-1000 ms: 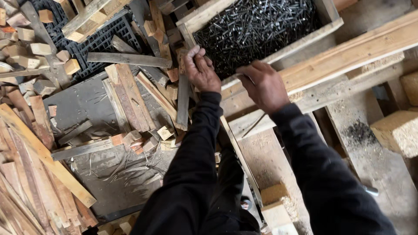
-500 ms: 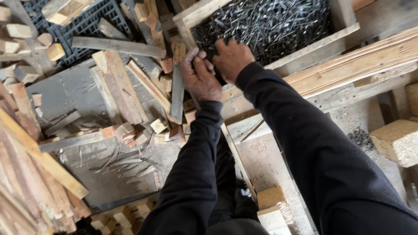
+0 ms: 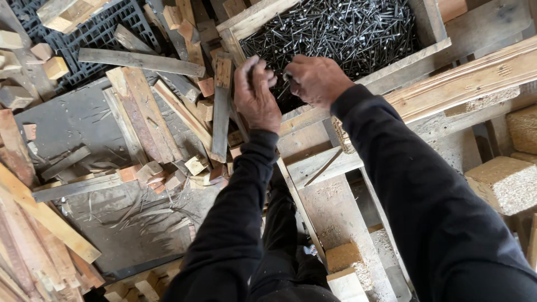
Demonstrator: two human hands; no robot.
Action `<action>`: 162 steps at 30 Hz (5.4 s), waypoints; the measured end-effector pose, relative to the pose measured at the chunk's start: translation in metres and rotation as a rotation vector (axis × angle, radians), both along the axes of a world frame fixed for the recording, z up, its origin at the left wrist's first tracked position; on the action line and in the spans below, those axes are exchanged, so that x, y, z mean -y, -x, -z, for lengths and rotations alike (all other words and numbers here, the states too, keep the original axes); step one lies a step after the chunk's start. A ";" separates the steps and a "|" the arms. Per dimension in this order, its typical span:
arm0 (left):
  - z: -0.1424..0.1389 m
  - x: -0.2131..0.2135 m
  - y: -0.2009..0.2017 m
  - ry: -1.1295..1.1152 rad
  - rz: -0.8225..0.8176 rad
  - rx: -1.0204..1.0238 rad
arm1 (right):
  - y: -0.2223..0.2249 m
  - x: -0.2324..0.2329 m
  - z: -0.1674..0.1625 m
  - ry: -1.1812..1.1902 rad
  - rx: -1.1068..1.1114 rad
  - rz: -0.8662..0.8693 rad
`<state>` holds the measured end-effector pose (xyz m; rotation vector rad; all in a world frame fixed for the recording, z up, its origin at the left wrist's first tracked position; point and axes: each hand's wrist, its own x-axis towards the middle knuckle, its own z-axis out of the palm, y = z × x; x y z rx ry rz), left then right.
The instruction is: The person repeatedly picks up nails from a wooden box and hammers them into small wooden blocks placed on a workbench. The person uses a hammer to drive nails into the wood, then moves the blocks aside and repeats the process with new blocks.
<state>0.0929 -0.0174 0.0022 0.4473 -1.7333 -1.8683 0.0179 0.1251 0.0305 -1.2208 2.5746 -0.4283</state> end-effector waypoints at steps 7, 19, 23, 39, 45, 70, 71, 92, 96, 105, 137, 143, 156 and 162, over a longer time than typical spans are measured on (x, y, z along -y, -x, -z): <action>0.000 -0.001 0.068 0.373 0.684 0.218 | 0.013 -0.029 -0.021 0.399 0.171 0.191; 0.011 -0.015 0.060 -1.175 0.555 0.182 | -0.010 -0.059 -0.032 0.741 0.306 0.685; -0.005 -0.002 0.052 -1.107 0.572 0.152 | -0.024 -0.067 -0.013 0.540 -0.047 0.471; -0.061 -0.067 0.001 -1.350 0.876 0.118 | -0.129 -0.074 -0.067 1.283 0.446 0.829; -0.074 -0.100 -0.057 -0.819 1.050 0.506 | -0.162 -0.119 -0.081 1.253 0.515 0.879; -0.137 -0.199 -0.512 -1.756 1.546 0.819 | -0.744 -0.094 -0.171 1.545 -0.007 1.852; -0.139 -0.200 -0.535 -1.770 1.591 0.810 | -0.762 -0.086 -0.174 1.555 -0.023 1.882; -0.079 -0.253 -0.568 -0.452 1.329 0.794 | -0.733 -0.178 -0.080 1.490 0.076 2.012; -0.038 -0.255 -0.546 0.212 1.507 0.111 | -0.697 -0.237 -0.036 0.406 -0.077 1.855; -0.020 -0.249 -0.545 0.554 1.718 -0.115 | -0.677 -0.265 0.023 -0.211 0.333 1.740; -0.018 -0.365 -0.812 0.463 2.323 -0.704 | -1.003 0.072 -0.057 1.879 -0.051 2.765; -0.015 -0.358 -0.812 0.547 2.318 -0.422 | -1.001 0.040 -0.039 1.813 -0.177 2.716; -0.029 -0.367 -0.813 0.598 2.419 -0.636 | -1.006 0.009 -0.095 1.735 -0.397 2.778; -0.017 -0.374 -0.816 0.553 2.385 -0.748 | -1.001 -0.012 -0.119 1.541 -0.576 2.650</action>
